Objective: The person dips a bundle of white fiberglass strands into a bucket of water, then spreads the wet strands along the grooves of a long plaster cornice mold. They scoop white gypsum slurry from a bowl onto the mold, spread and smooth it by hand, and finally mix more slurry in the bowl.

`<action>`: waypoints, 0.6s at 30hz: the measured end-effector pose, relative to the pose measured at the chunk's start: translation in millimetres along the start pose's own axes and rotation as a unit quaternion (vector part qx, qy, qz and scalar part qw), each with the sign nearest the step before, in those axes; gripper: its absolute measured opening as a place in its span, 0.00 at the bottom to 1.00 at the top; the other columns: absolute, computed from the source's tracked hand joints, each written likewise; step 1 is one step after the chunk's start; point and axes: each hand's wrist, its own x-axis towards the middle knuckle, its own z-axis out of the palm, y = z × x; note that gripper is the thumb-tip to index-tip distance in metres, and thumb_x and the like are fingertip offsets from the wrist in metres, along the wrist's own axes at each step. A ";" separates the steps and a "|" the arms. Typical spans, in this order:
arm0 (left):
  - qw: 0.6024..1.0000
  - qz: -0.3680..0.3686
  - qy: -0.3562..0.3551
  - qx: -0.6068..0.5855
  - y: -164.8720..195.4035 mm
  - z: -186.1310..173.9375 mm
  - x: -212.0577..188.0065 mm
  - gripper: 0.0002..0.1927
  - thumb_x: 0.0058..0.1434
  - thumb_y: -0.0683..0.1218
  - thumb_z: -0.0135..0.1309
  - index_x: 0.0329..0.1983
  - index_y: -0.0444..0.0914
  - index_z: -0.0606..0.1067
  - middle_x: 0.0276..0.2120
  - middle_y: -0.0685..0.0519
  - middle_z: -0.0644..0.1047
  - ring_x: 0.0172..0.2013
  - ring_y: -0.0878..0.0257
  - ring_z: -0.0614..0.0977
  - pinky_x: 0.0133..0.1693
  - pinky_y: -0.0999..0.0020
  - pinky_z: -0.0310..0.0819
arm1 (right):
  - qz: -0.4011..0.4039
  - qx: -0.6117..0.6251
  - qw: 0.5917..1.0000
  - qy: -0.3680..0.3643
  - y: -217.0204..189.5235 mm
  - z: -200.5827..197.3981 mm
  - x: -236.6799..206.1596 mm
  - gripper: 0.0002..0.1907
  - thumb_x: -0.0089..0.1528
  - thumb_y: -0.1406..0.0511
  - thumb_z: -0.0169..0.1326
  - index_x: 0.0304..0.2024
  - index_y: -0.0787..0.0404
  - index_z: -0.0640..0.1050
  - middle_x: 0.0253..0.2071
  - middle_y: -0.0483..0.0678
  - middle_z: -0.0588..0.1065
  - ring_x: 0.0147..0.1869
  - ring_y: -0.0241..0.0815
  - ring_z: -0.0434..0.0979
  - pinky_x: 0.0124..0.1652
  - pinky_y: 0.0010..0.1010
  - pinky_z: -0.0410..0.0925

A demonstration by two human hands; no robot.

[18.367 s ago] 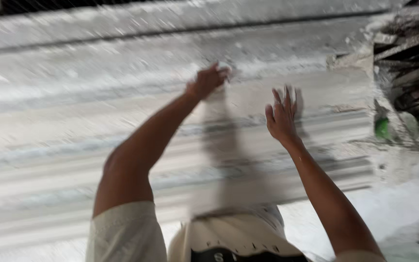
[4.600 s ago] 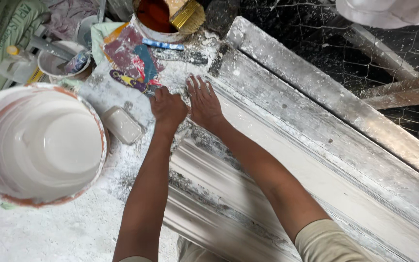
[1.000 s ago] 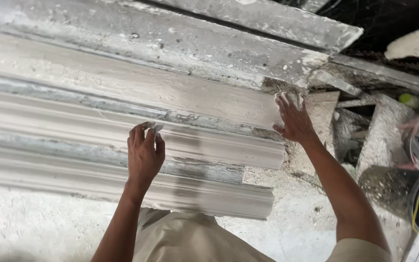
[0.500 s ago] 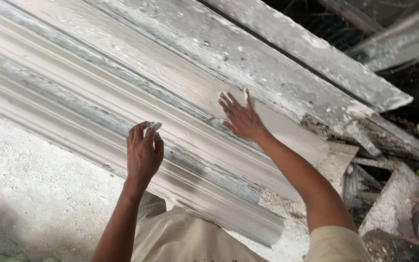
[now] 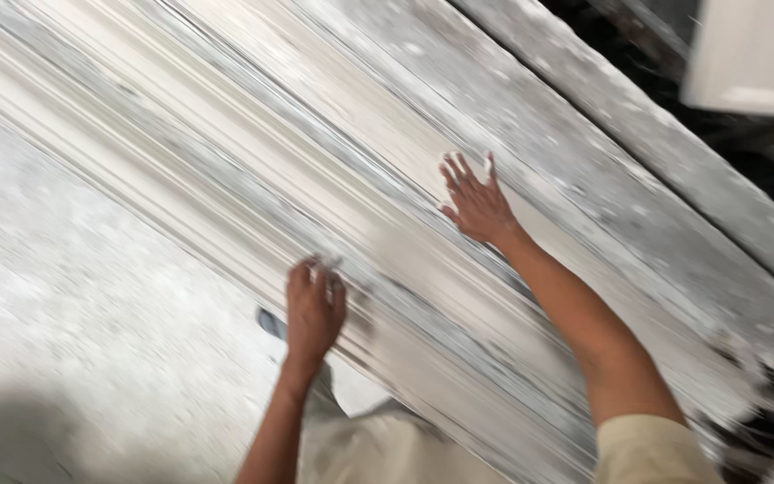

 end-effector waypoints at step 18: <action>0.998 -0.007 0.023 0.058 -311.4 -297.4 269.9 0.13 0.59 0.37 0.55 0.47 0.29 0.74 0.51 0.36 0.74 0.54 0.40 0.74 0.54 0.48 0.68 | -0.007 -0.006 0.997 0.077 -164.7 -117.0 552.2 0.42 0.70 0.46 0.33 0.76 0.68 0.49 0.80 0.57 0.45 0.84 0.51 0.36 0.70 0.70 0.28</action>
